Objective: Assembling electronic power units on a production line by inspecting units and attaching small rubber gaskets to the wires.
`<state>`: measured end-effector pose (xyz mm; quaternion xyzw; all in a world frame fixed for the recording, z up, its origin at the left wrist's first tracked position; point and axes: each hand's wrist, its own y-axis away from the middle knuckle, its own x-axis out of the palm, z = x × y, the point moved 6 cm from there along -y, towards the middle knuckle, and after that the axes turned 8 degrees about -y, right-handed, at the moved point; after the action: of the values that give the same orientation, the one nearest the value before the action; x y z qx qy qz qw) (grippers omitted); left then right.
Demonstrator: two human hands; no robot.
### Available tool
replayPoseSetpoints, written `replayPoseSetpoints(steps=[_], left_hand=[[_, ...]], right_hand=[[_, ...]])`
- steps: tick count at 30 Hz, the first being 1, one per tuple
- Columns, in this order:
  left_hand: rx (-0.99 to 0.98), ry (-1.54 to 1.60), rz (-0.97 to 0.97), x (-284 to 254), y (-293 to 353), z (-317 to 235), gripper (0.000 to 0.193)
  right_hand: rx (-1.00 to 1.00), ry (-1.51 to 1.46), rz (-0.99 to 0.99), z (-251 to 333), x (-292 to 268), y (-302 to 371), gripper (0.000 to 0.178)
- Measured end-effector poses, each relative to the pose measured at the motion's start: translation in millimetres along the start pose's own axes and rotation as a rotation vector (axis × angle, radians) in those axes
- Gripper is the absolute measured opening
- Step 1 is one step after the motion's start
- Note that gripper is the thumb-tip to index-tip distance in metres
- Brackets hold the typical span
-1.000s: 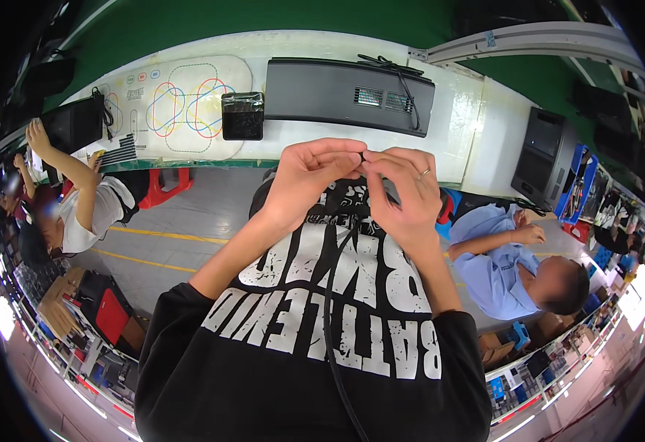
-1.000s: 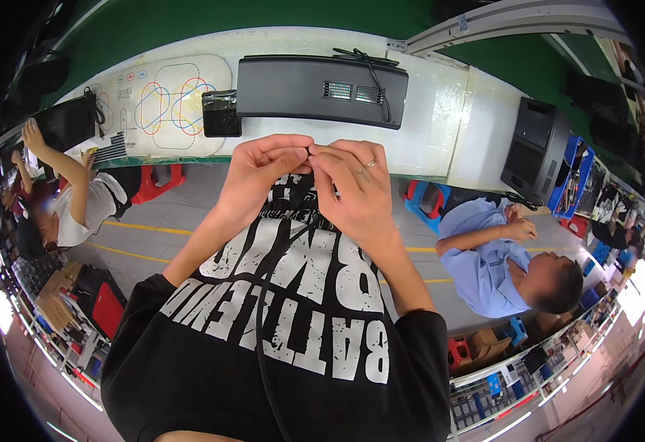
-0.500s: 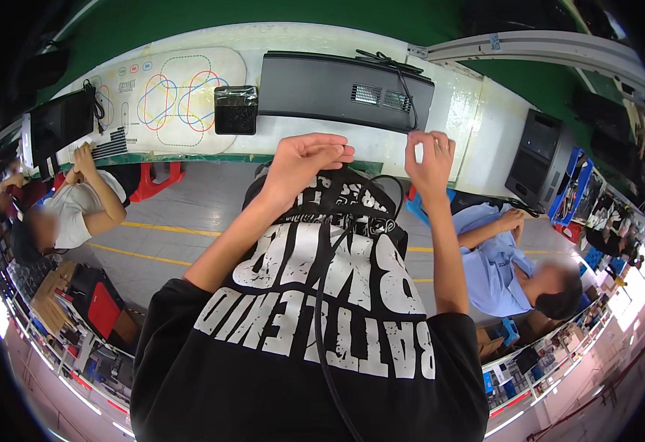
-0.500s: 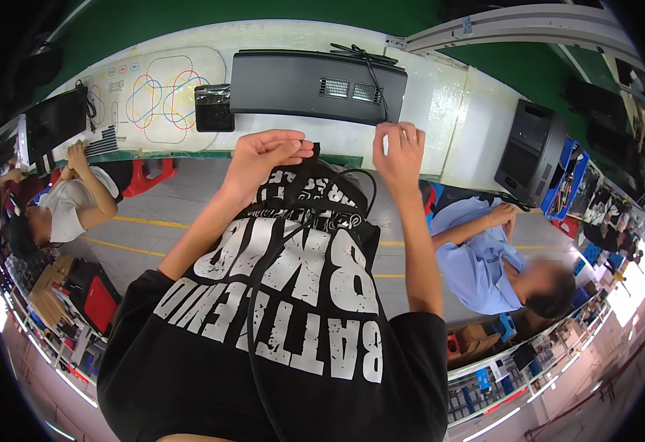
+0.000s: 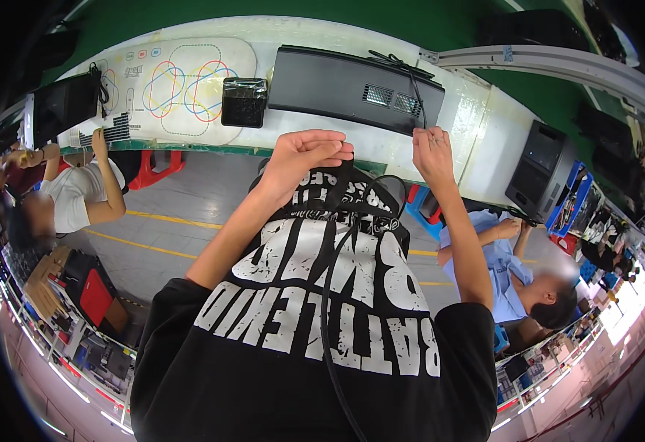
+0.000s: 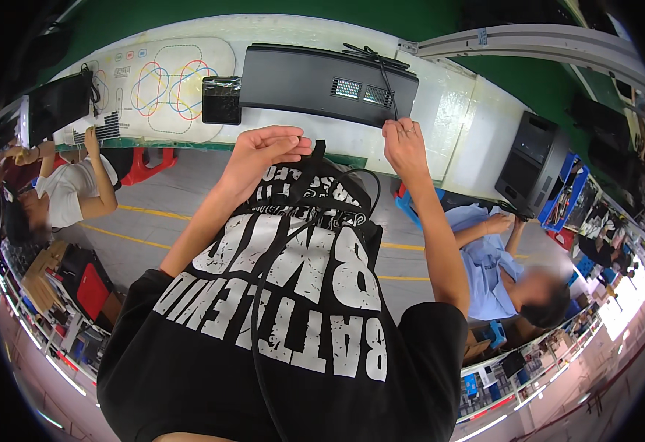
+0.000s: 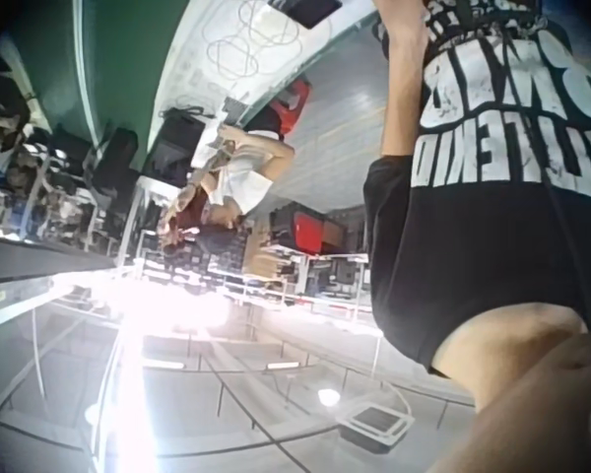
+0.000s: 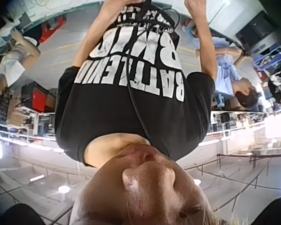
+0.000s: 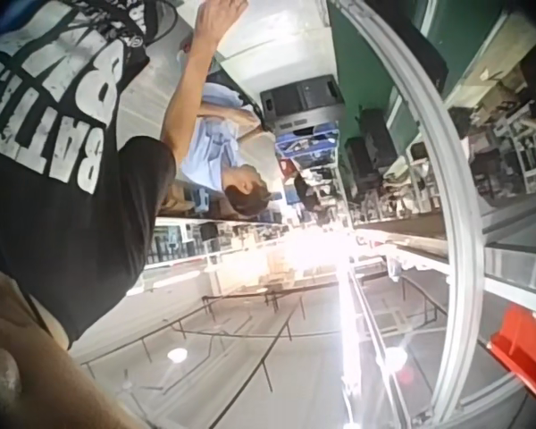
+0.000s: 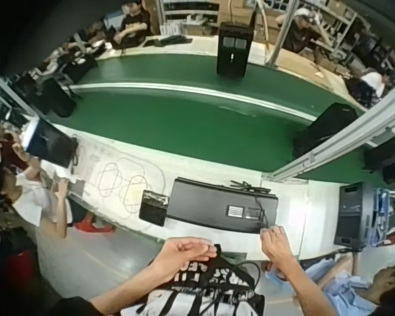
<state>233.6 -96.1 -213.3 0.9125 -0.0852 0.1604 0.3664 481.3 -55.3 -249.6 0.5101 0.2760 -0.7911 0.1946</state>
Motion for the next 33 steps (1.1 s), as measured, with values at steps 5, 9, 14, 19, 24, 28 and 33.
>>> replayPoseSetpoints(steps=[5, 9, 14, 19, 24, 28, 33], left_hand=[[0.006, 0.004, 0.006, -1.1, 1.1, -3.8, 0.026], [0.068, 0.190, 0.098, 5.6, 3.1, -13.9, 0.027], [0.207, 0.362, 0.266, 15.1, 18.0, -28.2, 0.023], [0.251, 0.418, 0.408, 30.8, 32.0, -43.6, 0.016], [0.255, 0.347, 0.365, 28.9, 28.9, -46.1, 0.017], [0.251, 0.369, 0.309, 18.9, 28.2, -37.7, 0.017], [0.242, 0.404, 0.307, 15.5, 24.0, -32.6, 0.017]], right_hand=[[0.034, 0.068, 0.194, 4.9, -1.0, -9.8, 0.012], [0.019, 0.091, 0.032, 15.0, 1.4, 0.3, 0.017], [0.029, 0.172, -0.027, 15.5, 5.5, 10.9, 0.015], [0.008, 0.152, 0.029, 12.1, 7.3, 13.8, 0.014], [0.104, 0.046, -0.023, -0.3, 4.0, 13.4, 0.014], [0.174, -0.006, -0.139, -1.8, -1.7, 10.0, 0.011], [0.134, -0.027, -0.116, -5.1, -6.3, 2.6, 0.013]])
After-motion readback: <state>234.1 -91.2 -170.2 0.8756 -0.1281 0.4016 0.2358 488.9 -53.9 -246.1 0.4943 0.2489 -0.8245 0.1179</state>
